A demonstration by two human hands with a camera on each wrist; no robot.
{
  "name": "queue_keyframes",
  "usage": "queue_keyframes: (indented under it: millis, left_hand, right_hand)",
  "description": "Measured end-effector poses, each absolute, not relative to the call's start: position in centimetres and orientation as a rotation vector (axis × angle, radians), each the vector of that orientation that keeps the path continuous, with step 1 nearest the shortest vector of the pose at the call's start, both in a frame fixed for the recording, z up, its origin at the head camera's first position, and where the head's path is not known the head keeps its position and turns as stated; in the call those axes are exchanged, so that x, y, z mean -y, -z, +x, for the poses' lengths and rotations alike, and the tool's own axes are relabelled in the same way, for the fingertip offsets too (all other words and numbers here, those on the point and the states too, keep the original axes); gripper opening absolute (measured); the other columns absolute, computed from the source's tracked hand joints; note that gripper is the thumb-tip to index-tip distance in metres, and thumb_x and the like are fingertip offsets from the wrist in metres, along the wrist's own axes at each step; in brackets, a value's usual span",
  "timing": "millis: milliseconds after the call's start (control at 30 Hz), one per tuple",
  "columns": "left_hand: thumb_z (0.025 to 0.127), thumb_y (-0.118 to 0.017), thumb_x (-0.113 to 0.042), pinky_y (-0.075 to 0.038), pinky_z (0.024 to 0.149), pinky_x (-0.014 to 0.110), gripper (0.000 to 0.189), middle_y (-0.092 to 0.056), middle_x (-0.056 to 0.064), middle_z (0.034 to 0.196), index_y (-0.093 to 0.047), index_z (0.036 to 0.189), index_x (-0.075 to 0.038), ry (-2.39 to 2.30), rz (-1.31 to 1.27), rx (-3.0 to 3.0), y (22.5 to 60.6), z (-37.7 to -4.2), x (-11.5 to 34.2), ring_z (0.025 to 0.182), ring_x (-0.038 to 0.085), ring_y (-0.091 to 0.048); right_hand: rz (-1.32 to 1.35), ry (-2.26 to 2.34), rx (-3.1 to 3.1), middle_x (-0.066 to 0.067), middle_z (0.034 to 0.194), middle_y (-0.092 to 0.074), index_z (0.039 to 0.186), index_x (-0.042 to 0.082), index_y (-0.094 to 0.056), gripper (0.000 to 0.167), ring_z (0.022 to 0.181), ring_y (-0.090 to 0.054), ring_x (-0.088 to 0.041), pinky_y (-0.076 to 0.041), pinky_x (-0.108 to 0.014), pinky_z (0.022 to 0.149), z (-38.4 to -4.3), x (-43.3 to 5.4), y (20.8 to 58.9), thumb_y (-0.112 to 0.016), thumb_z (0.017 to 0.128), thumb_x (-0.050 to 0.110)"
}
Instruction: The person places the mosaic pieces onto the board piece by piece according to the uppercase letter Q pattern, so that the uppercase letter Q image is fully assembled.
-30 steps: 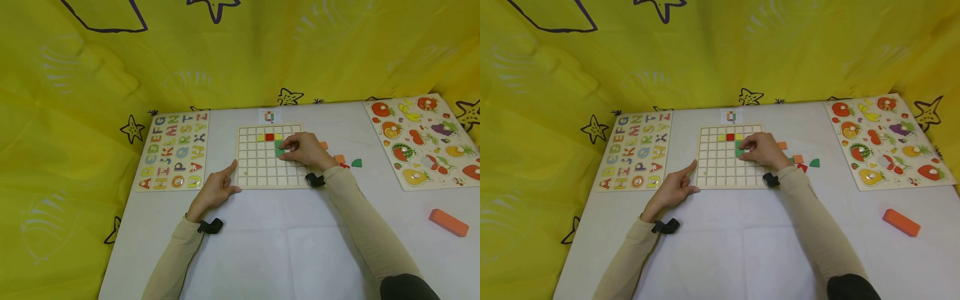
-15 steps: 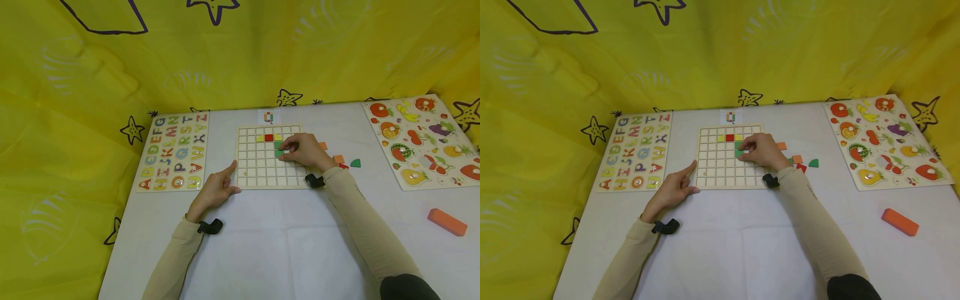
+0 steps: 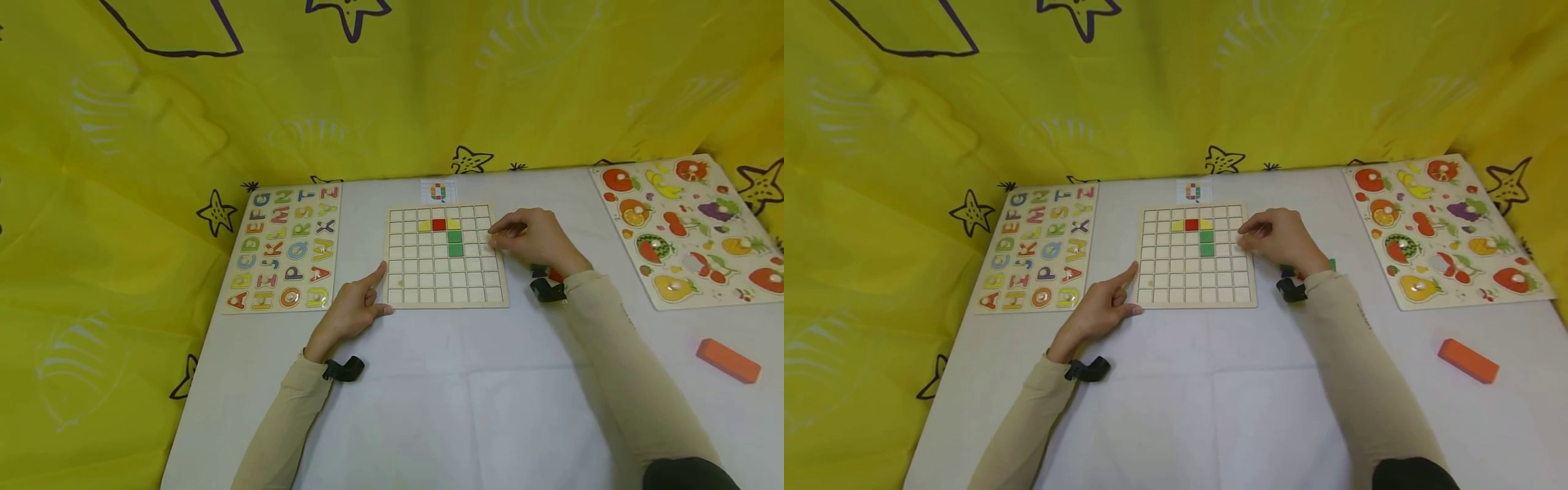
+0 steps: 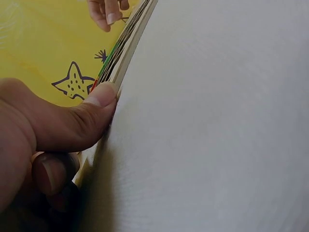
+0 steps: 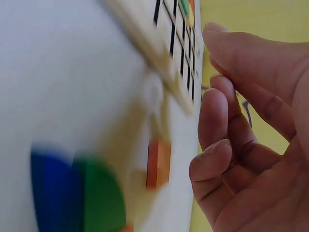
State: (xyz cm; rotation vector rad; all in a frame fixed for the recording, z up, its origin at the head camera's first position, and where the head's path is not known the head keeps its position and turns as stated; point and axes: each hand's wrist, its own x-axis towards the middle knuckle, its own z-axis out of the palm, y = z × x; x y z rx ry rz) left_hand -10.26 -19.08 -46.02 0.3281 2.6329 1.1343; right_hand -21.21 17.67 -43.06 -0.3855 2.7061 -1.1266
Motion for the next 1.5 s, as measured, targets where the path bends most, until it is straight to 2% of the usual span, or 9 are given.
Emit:
queue_keyframes:
  millis: [167, 267, 433, 533, 767, 933, 1067, 1300, 1500]
  left_hand:
    - [0.092, -0.084, -0.015, -0.029, 0.057, 0.024, 0.089, -0.036, -0.006, 0.06, -0.035, 0.165, -0.006, -1.138, 0.335, -2.632, 46.1, -10.3, 19.1, 0.053, 0.008, -0.029]
    - [0.092, -0.084, -0.015, -0.029, 0.057, 0.024, 0.089, -0.036, -0.006, 0.061, -0.035, 0.165, -0.007, -1.136, 0.331, -2.628, 46.0, -10.3, 19.1, 0.053, 0.008, -0.029]
    - [0.092, -0.084, -0.015, -0.03, 0.057, 0.024, 0.088, -0.036, -0.006, 0.061, -0.035, 0.165, -0.007, -1.137, 0.329, -2.623, 46.0, -10.3, 19.1, 0.053, 0.008, -0.029]
    - [0.092, -0.083, -0.015, -0.03, 0.057, 0.024, 0.088, -0.036, -0.006, 0.061, -0.034, 0.165, -0.007, -1.138, 0.332, -2.623, 46.0, -10.3, 19.2, 0.053, 0.008, -0.029]
    - [0.092, -0.084, -0.015, -0.03, 0.057, 0.024, 0.088, -0.036, -0.006, 0.061, -0.034, 0.165, -0.007, -1.138, 0.328, -2.627, 46.1, -10.1, 19.2, 0.053, 0.008, -0.029]
    - [0.092, -0.084, -0.015, -0.03, 0.057, 0.024, 0.088, -0.036, -0.006, 0.061, -0.034, 0.165, -0.007, -1.139, 0.332, -2.627, 46.2, -10.1, 19.2, 0.053, 0.008, -0.028]
    - [0.092, -0.084, -0.015, -0.03, 0.057, 0.024, 0.088, -0.036, -0.006, 0.06, -0.035, 0.165, -0.006, -1.14, 0.335, -2.627, 46.2, -10.1, 19.2, 0.053, 0.008, -0.028]
    - [0.092, -0.084, -0.015, -0.029, 0.057, 0.024, 0.088, -0.036, -0.006, 0.061, -0.035, 0.165, -0.007, -1.148, 0.328, -2.629, 46.2, -10.2, 19.2, 0.053, 0.008, -0.028]
    - [0.091, -0.085, -0.015, -0.029, 0.057, 0.024, 0.089, -0.035, -0.006, 0.061, -0.036, 0.165, -0.007, -1.154, 0.322, -2.63, 46.1, -10.2, 19.1, 0.053, 0.008, -0.028]
  right_hand:
    - [-0.344, 1.066, -2.73, -0.012, 0.101, -0.074, 0.114, 0.007, -0.081, 0.025, 0.09, -0.06, -0.026, -0.047, -0.028, 0.073, -21.1, -19.5, 43.0, -0.082, 0.094, 0.022]
    - [-0.298, 1.052, -2.727, -0.015, 0.107, -0.074, 0.122, 0.005, -0.078, 0.033, 0.096, -0.064, -0.027, -0.049, -0.028, 0.077, -21.0, -20.3, 43.1, -0.082, 0.094, 0.022]
    - [-0.247, 0.982, -2.71, -0.026, 0.122, -0.069, 0.135, 0.003, -0.07, 0.047, 0.11, -0.065, -0.038, -0.05, -0.041, 0.087, -20.7, -21.3, 43.3, -0.081, 0.095, 0.026]
    - [-0.239, 0.929, -2.706, -0.028, 0.124, -0.066, 0.136, 0.002, -0.068, 0.047, 0.112, -0.062, -0.041, -0.051, -0.048, 0.089, -20.6, -21.6, 43.6, -0.079, 0.097, 0.027]
    - [-0.281, 0.933, -2.735, -0.026, 0.114, -0.071, 0.121, 0.0, -0.074, 0.033, 0.105, -0.066, -0.039, -0.051, -0.044, 0.085, -20.4, -21.7, 44.1, -0.079, 0.097, 0.022]
    - [-0.297, 0.942, -2.746, -0.025, 0.111, -0.071, 0.119, -0.002, -0.07, 0.034, 0.102, -0.067, -0.038, -0.05, -0.041, 0.085, -20.4, -21.7, 44.2, -0.08, 0.096, 0.02]
    - [-0.306, 0.954, -2.744, -0.025, 0.11, -0.068, 0.117, -0.004, -0.066, 0.028, 0.101, -0.066, -0.037, -0.051, -0.041, 0.086, -20.5, -21.5, 44.2, -0.075, 0.098, 0.015]
    - [-0.316, 1.002, -2.732, -0.024, 0.103, -0.069, 0.127, 0.002, -0.062, 0.026, 0.085, -0.062, -0.033, -0.048, -0.036, 0.072, -20.5, -20.8, 44.0, -0.064, 0.102, 0.011]
    - [-0.249, 1.071, -2.719, -0.017, 0.092, -0.068, 0.125, 0.008, -0.069, 0.025, 0.081, -0.055, -0.029, -0.043, -0.036, 0.065, -20.5, -19.5, 43.8, -0.068, 0.102, 0.019]
